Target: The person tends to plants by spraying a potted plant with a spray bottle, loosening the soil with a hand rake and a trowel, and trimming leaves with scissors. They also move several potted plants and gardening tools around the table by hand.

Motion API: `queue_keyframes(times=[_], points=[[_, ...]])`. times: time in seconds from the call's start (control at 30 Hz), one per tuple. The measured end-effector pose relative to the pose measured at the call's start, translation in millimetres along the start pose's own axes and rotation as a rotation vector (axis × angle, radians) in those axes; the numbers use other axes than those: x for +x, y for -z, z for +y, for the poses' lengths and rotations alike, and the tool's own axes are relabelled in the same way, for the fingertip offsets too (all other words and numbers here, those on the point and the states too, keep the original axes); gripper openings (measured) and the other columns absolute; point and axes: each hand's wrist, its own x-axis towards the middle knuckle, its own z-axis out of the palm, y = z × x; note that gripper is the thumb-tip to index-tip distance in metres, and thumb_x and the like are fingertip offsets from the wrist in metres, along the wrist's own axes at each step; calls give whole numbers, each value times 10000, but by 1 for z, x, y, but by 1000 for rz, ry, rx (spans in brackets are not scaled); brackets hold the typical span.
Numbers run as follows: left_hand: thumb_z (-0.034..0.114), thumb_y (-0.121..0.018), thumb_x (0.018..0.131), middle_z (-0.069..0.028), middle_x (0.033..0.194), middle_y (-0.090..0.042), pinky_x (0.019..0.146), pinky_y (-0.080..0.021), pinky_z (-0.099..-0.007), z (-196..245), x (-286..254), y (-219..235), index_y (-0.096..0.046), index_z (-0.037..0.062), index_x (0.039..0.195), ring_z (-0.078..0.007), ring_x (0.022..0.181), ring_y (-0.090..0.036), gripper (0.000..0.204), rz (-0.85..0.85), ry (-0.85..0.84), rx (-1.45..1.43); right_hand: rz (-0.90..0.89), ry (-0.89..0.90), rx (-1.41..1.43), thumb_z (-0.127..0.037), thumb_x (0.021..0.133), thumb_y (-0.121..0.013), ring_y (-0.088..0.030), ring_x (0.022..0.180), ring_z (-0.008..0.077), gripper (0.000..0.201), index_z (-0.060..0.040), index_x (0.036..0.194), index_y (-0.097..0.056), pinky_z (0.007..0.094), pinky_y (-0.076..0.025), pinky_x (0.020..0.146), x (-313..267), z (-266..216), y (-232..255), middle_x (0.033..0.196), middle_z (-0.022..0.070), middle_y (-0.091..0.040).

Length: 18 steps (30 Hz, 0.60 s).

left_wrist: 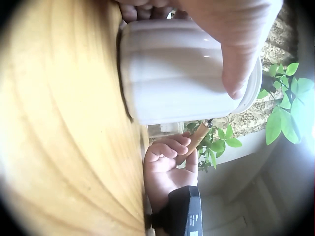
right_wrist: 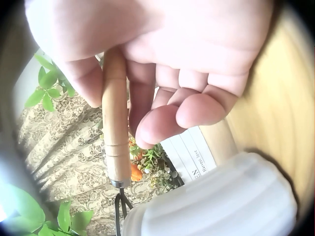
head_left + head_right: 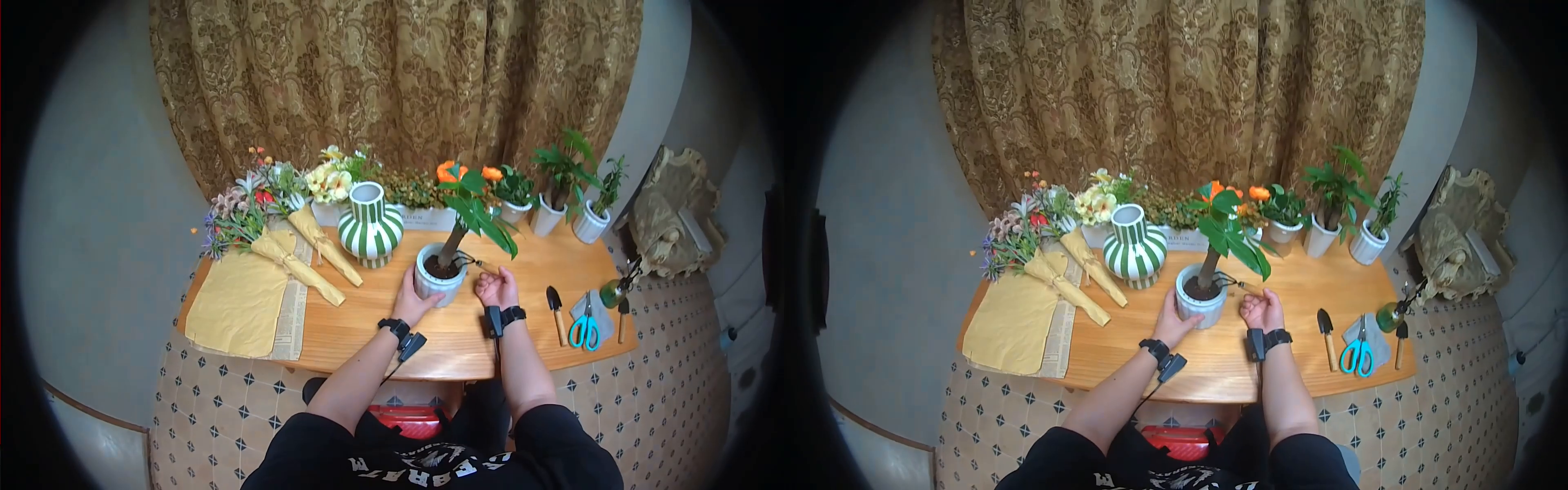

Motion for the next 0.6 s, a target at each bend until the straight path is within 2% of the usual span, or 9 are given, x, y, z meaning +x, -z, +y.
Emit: queue_keyframes(times=[0.03, 0.17, 0.27, 0.37, 0.5, 0.6], points=[[141, -794, 679, -172, 1368, -382, 1069, -309, -363, 2, 1, 1, -186, -15, 1393, -249, 1282, -373, 951, -40, 22, -10, 11, -5, 4, -334, 876, -495, -535, 651, 229, 332, -31, 825, -620, 337, -444, 630, 0, 0, 0, 762, 131, -619], [189, -815, 656, -190, 1362, -384, 1067, -312, -373, 18, -2, 3, -182, -18, 1393, -268, 1286, -372, 994, -43, 44, 108, 83, 64, -20, -278, 867, -538, -524, 610, 202, 222, -67, 814, -581, 316, -440, 598, -3, 2, -8, 706, 100, -601], [202, -825, 642, -199, 1357, -387, 1065, -315, -375, 21, -3, 4, -179, -19, 1394, -280, 1280, -381, 1016, -39, 56, 133, 46, 49, 17, -250, 863, -562, -512, 579, 172, 163, -93, 821, -573, 298, -433, 575, -3, 4, -5, 666, 66, -579], [202, -832, 629, -202, 1356, -390, 1060, -322, -374, 23, -1, 4, -189, -21, 1390, -286, 1270, -393, 1021, -10, 39, 142, 90, 108, -38, -189, 863, -580, -502, 567, 157, 86, -107, 859, -557, 285, -426, 544, -9, 7, -7, 649, 52, -561], [248, -846, 604, -234, 1331, -412, 1039, -349, -394, 18, -1, 3, -228, -2, 1381, -332, 1244, -419, 1024, 24, 42, 146, 142, 141, -148, -169, 865, -597, -498, 558, 146, 69, -119, 853, -552, 270, -419, 521, -28, 11, -17, 653, 37, -548], [245, -853, 582, -237, 1309, -413, 1035, -348, -413, 25, -3, 3, -252, 2, 1368, -351, 1229, -417, 1020, 44, 49, 209, 83, 95, -316, -145, 876, -599, -509, 570, 129, 76, -86, 913, -568, 256, -443, 541, -46, 9, -19, 680, 34, -567]])
